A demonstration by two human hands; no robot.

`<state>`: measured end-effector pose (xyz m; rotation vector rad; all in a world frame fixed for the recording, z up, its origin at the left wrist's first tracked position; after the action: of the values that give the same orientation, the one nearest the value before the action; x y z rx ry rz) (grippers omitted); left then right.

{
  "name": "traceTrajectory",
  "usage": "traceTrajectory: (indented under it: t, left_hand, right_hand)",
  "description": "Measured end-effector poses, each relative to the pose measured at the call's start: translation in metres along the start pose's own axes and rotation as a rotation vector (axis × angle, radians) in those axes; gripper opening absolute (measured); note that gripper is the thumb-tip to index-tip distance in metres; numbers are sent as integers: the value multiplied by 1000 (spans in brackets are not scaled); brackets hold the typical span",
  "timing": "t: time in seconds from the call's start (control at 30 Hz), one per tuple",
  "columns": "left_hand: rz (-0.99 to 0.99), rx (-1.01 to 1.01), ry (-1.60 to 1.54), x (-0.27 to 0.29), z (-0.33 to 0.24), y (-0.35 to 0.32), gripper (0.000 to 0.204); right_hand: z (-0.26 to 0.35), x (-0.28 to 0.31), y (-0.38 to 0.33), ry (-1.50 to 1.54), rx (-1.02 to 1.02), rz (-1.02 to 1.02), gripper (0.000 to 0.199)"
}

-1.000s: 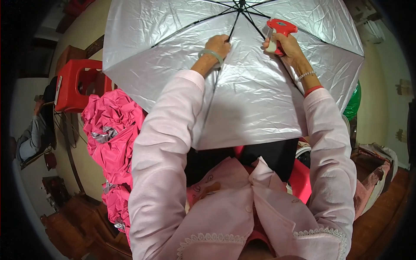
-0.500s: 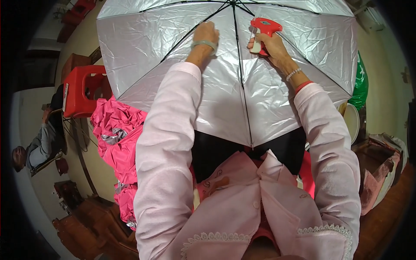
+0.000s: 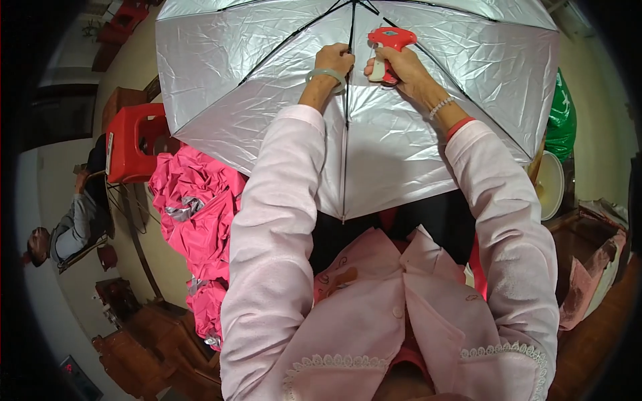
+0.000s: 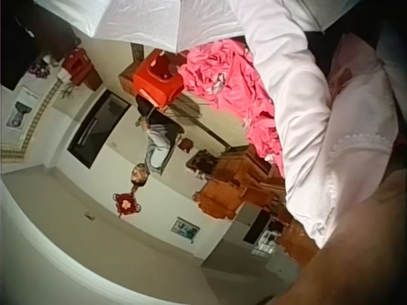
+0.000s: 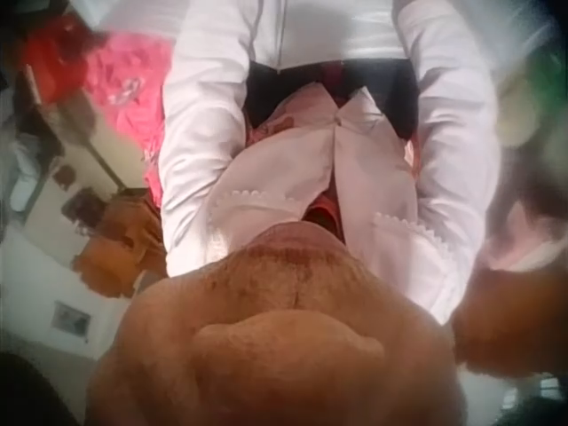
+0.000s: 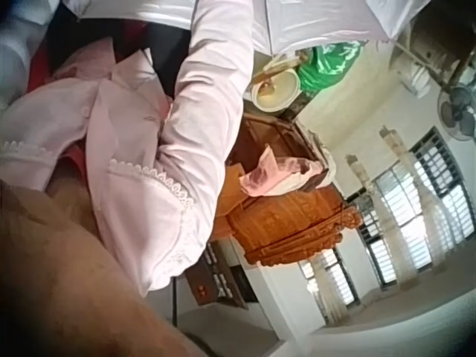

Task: Using a hot glue gun to attach components or decorations to the frame and top of an umbrella.

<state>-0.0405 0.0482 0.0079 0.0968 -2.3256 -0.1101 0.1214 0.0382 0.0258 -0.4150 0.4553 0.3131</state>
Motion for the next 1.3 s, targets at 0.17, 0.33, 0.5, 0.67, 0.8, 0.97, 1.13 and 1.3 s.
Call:
traceTrajectory:
  t: [0.17,0.33,0.5,0.67,0.8,0.97,1.13,1.3]
  left_hand:
    - [-43,78,-160,-5,-2,-8,29]
    - [-42,90,-186,-4,-5,-8,31]
    - [-53,92,-186,-5,-5,-7,30]
    - [-46,107,-219,-7,-7,-7,29]
    - [-76,115,-188,-5,-7,-8,28]
    - [-72,116,-107,-3,-13,-8,30]
    - [-73,113,-100,-1,-15,-8,32]
    - [-67,121,-123,-4,-10,-8,32]
  right_hand:
    - [-5,-10,1,-11,-25,6,23]
    - [-5,-8,2,36,-69,-87,24]
    - [-3,-10,4,107,-87,-80,20]
    - [-4,-7,11,-20,-143,-38,18]
    - [-4,-11,10,-4,-189,-10,19]
    - [-6,-10,4,72,-229,-24,23]
    - [-2,-4,-2,368,-319,55,24]
    - [1,-1,-2,385,-335,90,28]
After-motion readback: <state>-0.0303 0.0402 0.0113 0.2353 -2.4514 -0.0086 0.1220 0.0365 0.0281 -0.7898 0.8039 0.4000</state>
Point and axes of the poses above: each hand's wrist, its own y-axis towards the middle knuckle, its own x-axis out of the back of the hand, z = x × y, the point moved 3 cm from there along y, towards the middle knuckle, and after that the axes turned 1 degree about -z, right-handed, at the moved point
